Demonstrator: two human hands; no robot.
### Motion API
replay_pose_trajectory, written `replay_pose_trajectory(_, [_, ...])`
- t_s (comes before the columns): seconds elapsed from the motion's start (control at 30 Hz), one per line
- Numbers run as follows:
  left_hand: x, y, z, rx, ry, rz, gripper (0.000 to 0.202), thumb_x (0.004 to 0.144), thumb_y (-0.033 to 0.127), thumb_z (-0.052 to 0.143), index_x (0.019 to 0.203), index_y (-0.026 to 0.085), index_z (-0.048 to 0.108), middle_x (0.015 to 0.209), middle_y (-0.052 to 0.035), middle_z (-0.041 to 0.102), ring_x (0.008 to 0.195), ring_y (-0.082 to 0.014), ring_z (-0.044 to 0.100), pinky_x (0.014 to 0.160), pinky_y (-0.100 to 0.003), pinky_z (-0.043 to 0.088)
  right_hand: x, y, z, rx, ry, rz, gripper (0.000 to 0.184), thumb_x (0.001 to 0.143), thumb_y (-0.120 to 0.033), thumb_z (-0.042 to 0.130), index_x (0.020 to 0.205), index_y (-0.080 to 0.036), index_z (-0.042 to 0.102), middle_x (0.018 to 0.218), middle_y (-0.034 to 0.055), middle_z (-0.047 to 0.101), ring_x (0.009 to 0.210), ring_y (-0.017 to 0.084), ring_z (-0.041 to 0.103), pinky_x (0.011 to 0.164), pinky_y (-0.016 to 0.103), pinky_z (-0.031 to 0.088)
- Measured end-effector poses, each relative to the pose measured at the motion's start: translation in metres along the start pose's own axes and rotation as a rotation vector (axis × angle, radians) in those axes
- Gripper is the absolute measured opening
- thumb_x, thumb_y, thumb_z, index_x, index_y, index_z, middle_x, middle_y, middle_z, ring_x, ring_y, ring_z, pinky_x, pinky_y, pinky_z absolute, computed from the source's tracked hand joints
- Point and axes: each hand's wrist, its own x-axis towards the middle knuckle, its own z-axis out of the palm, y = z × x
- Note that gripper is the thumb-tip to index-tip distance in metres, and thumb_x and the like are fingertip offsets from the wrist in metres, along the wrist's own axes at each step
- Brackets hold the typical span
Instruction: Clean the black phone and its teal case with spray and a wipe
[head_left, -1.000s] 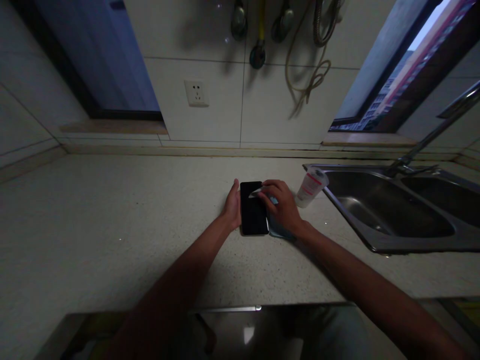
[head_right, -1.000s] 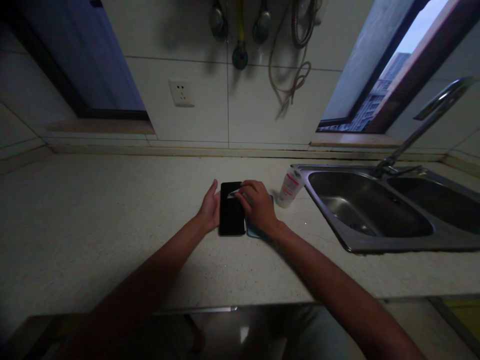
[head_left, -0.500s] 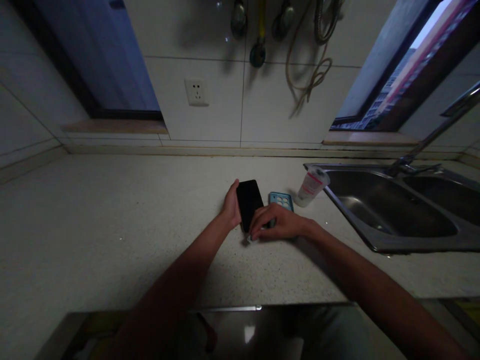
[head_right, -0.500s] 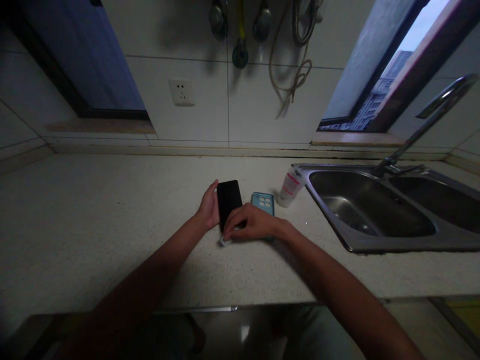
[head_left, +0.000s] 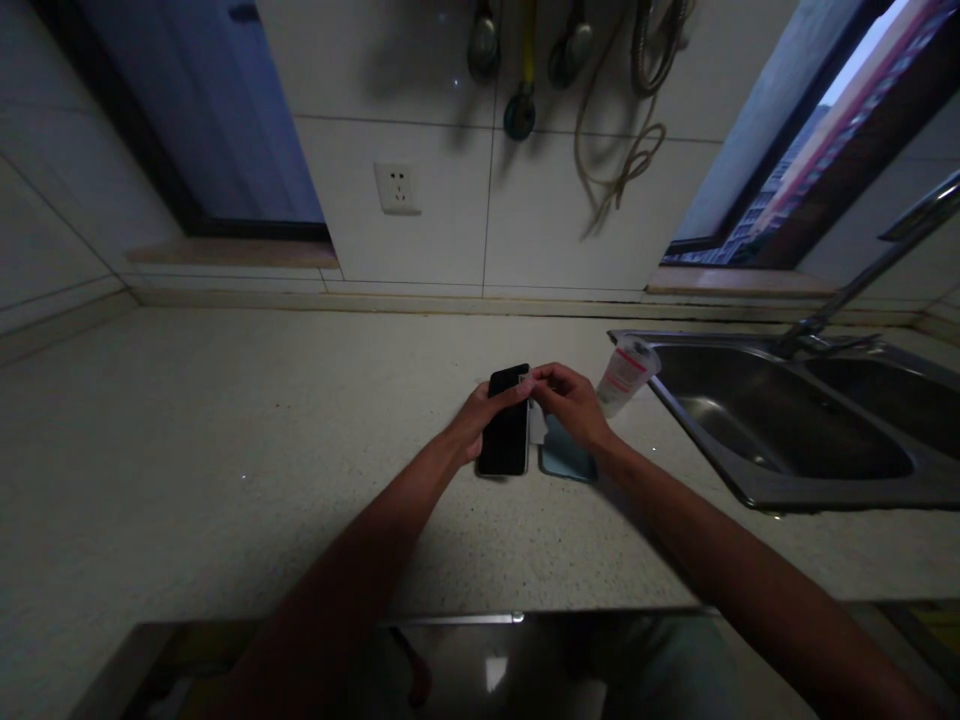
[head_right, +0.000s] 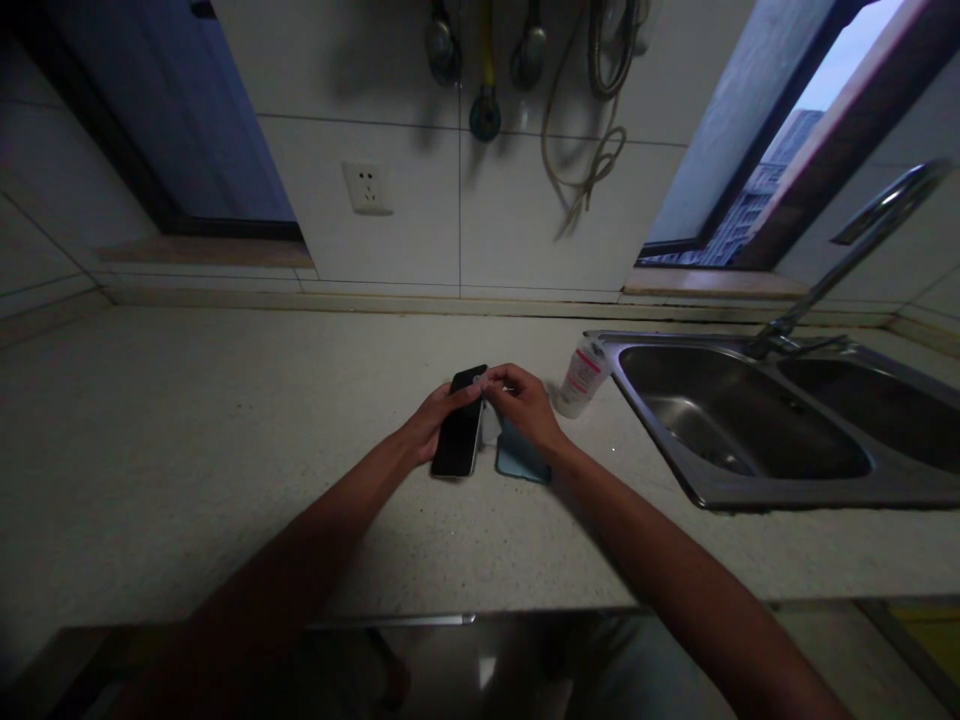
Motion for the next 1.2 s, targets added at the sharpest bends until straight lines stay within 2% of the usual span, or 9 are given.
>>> replay_pose_trajectory(0.1, [-0.003,0.002,0.0,-0.001,-0.051,0.017,0.051,0.061,0.043,0.091,0.098,0.016,0.068,0.073,-0.0008,0.066,0.058,-0.0106,0.059,0.059,-0.024,0.046,-0.004,-0.003,0.006,0.072,-0.017,-0.011,0.036,0.073,-0.051,0.078,0.088,-0.021,0.065,0.076,-0.0018,0.064,0.06,0.011,0.055,0.056,0.025,0.046])
replay_pose_trajectory(0.23, [-0.009,0.005,0.002,-0.019,-0.047,-0.089,0.053,0.061,0.043,0.09,0.099,0.019,0.061,0.071,0.0031,0.06,0.053,-0.0089,0.054,0.047,-0.021,0.038,-0.009,-0.007,0.01,0.06,0.026,-0.086,0.029,0.077,-0.047,0.076,0.086,-0.022,0.065,0.08,-0.0002,0.066,0.067,0.014,0.06,0.061,0.028,0.05])
replay_pose_trajectory(0.33, [-0.012,0.003,0.006,-0.112,-0.09,-0.191,0.044,0.063,0.034,0.084,0.095,0.02,0.059,0.073,0.0018,0.06,0.057,-0.0118,0.058,0.045,-0.021,0.037,-0.012,-0.009,0.01,-0.065,0.046,-0.159,0.022,0.084,-0.044,0.069,0.088,-0.022,0.067,0.078,0.0006,0.066,0.066,0.014,0.058,0.06,0.028,0.049])
replay_pose_trajectory(0.43, [-0.012,-0.003,0.012,-0.241,-0.155,-0.25,0.032,0.065,0.034,0.073,0.09,0.018,0.061,0.072,-0.0027,0.064,0.058,-0.0166,0.061,0.048,-0.027,0.045,-0.013,-0.009,0.007,-0.252,0.015,-0.256,0.018,0.09,-0.039,0.064,0.089,-0.022,0.07,0.082,0.0029,0.067,0.07,0.016,0.059,0.064,0.03,0.048])
replay_pose_trajectory(0.57, [-0.011,-0.009,0.012,-0.348,-0.133,-0.262,0.032,0.07,0.037,0.062,0.092,0.014,0.066,0.072,-0.0088,0.07,0.059,-0.0221,0.066,0.05,-0.031,0.049,-0.009,-0.004,-0.002,-0.469,0.066,-0.363,0.018,0.092,-0.035,0.061,0.088,-0.021,0.072,0.086,0.0052,0.065,0.074,0.018,0.059,0.07,0.032,0.048])
replay_pose_trajectory(0.7, [-0.01,-0.008,0.007,-0.358,-0.082,-0.388,0.036,0.081,0.045,0.06,0.098,0.014,0.067,0.075,-0.0105,0.072,0.06,-0.0232,0.07,0.052,-0.03,0.052,-0.001,0.004,-0.011,-0.559,0.136,-0.321,0.018,0.092,-0.034,0.062,0.089,-0.019,0.073,0.081,0.0045,0.062,0.07,0.017,0.057,0.066,0.031,0.045])
replay_pose_trajectory(0.83, [-0.007,-0.006,0.007,-0.404,-0.064,-0.354,0.057,0.086,0.069,0.055,0.106,0.016,0.067,0.082,-0.0111,0.074,0.072,-0.0253,0.073,0.063,-0.035,0.058,0.0,0.004,-0.014,-0.575,0.163,-0.34,0.019,0.093,-0.035,0.061,0.09,-0.02,0.072,0.079,0.0038,0.063,0.07,0.018,0.057,0.066,0.031,0.046])
replay_pose_trajectory(1.0, [-0.007,-0.003,0.012,-0.456,-0.068,-0.276,0.074,0.083,0.084,0.041,0.101,0.018,0.069,0.085,-0.0128,0.075,0.083,-0.0291,0.073,0.075,-0.045,0.058,-0.008,-0.006,-0.005,-0.653,0.043,-0.516,0.022,0.099,-0.031,0.054,0.105,-0.021,0.073,0.093,0.0092,0.068,0.086,0.022,0.062,0.077,0.037,0.051])
replay_pose_trajectory(1.2, [-0.004,-0.005,0.005,-0.411,-0.054,-0.31,0.075,0.079,0.086,0.047,0.095,0.017,0.071,0.075,-0.0115,0.073,0.077,-0.0289,0.072,0.066,-0.038,0.056,-0.016,-0.012,0.007,-0.791,-0.098,-0.761,0.029,0.099,-0.025,0.052,0.124,-0.022,0.068,0.116,0.0139,0.069,0.109,0.027,0.061,0.091,0.046,0.05])
